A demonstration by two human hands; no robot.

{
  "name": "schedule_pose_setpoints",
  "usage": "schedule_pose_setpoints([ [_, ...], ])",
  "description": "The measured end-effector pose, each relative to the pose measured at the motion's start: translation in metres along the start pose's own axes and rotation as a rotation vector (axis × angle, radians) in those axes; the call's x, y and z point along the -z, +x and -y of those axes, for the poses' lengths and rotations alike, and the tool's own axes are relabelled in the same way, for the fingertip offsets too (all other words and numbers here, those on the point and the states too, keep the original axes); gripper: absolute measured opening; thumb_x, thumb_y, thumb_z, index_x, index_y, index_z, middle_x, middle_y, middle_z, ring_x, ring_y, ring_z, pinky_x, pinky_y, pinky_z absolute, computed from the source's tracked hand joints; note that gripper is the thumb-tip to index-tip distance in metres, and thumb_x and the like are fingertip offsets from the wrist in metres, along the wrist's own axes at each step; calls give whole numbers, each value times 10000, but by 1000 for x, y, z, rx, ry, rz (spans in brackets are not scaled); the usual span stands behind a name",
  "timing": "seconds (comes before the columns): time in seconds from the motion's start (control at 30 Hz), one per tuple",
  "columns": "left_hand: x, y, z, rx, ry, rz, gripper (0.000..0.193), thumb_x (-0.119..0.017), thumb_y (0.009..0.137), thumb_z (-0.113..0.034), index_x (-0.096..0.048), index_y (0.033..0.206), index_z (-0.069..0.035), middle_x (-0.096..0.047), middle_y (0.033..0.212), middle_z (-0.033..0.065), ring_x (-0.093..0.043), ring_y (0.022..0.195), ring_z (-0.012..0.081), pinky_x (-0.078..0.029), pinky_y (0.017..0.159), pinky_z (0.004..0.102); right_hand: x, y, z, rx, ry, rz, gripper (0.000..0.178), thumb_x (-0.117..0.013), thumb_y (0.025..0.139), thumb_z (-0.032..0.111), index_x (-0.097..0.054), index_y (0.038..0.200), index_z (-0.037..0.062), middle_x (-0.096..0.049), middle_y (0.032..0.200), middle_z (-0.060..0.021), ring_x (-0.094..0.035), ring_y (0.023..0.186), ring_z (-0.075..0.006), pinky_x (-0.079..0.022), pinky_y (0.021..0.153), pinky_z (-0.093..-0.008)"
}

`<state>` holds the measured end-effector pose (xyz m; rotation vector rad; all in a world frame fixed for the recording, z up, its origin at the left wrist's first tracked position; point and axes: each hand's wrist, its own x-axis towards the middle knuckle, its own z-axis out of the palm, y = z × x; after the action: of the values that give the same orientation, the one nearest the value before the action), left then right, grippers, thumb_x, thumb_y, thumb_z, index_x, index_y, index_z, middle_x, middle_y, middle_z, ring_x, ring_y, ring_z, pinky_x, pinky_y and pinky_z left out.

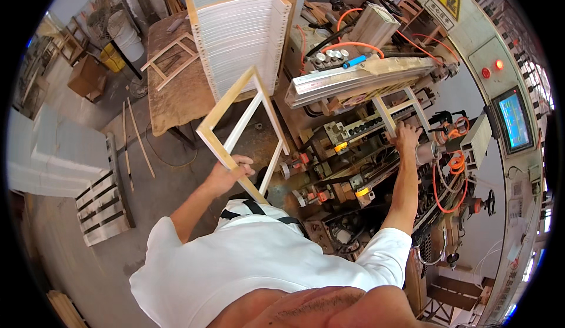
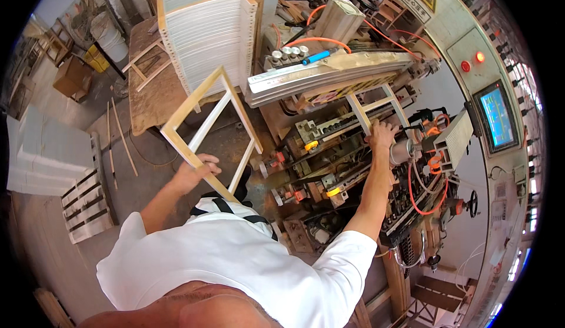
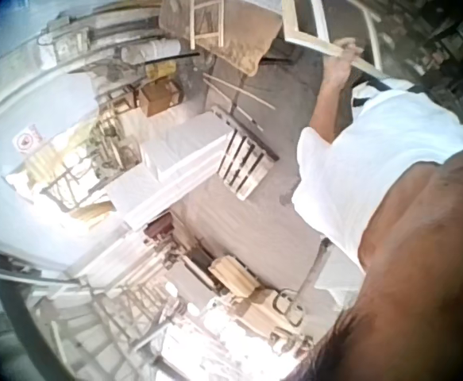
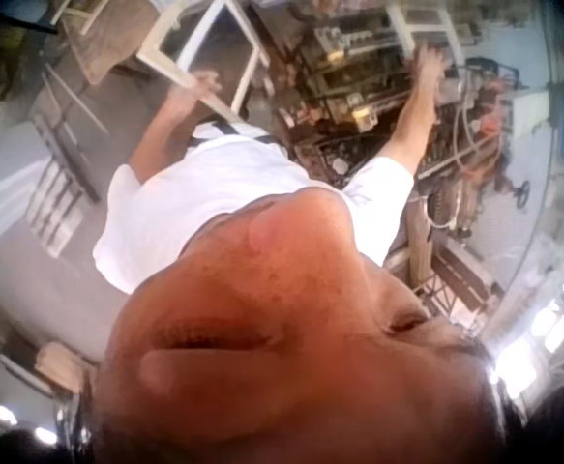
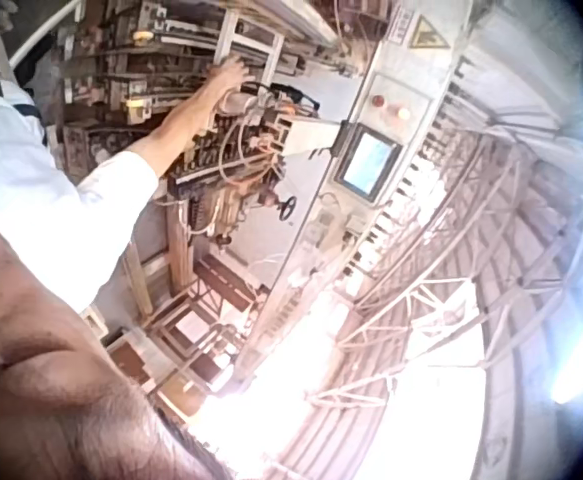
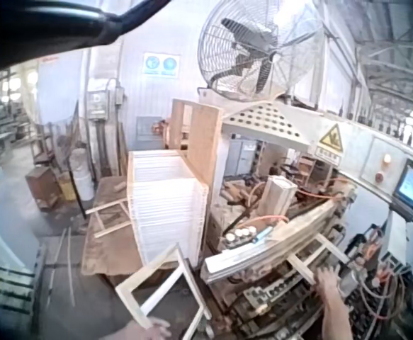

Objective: The person repeatedly picks up wooden chair frames from a stack and places them onto a machine jig. They align the frames on the jig and press a button to operate the machine, then remove the frames and return them to the stack. This cycle is performed multiple times in a repetitive manner.

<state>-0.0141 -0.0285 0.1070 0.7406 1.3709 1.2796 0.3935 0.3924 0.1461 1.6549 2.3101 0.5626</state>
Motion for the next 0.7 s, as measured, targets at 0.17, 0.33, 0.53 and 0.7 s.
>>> schedule_pose_setpoints([
  [0.17, 49, -39, -98, -165, 161, 11, 291, -635, 895, -154, -590, 1123, 22, -667, 923, 97, -657, 900, 182, -527, 828, 322, 1, 2, -1, -38, -29, 79, 731, -811, 668, 447, -503, 1251, 130, -606, 1191, -95, -512, 1166, -320, -244, 1063, -605],
  [0.33, 101, -72, -191, -479, 325, -453, 334, -660, 901, -239, -581, 1078, 33, -608, 810, 54, -654, 797, 158, -541, 734, 294, 1, 3, -1, -81, -52, 123, 816, -831, 630, 461, -487, 1293, 133, -585, 1245, -108, -477, 1223, -325, -250, 1053, -606],
  [0.53, 187, -46, -268, -632, 362, -502, 316, -564, 965, -271, -571, 1058, 31, -536, 706, 22, -554, 639, 112, -531, 687, 279, 10, 3, 10, -146, -22, 144, 795, -835, 618, 449, -503, 1257, 112, -597, 1212, -116, -503, 1189, -323, -273, 1043, -573],
  [0.7, 252, 67, -328, -725, -188, -399, 284, -527, 988, -248, -539, 1070, 24, -541, 814, 41, -562, 737, 131, -536, 885, 327, 8, -2, 12, -232, -45, 97, 757, -834, 628, 424, -517, 1221, 78, -600, 1178, -148, -524, 1140, -342, -318, 992, -552],
])
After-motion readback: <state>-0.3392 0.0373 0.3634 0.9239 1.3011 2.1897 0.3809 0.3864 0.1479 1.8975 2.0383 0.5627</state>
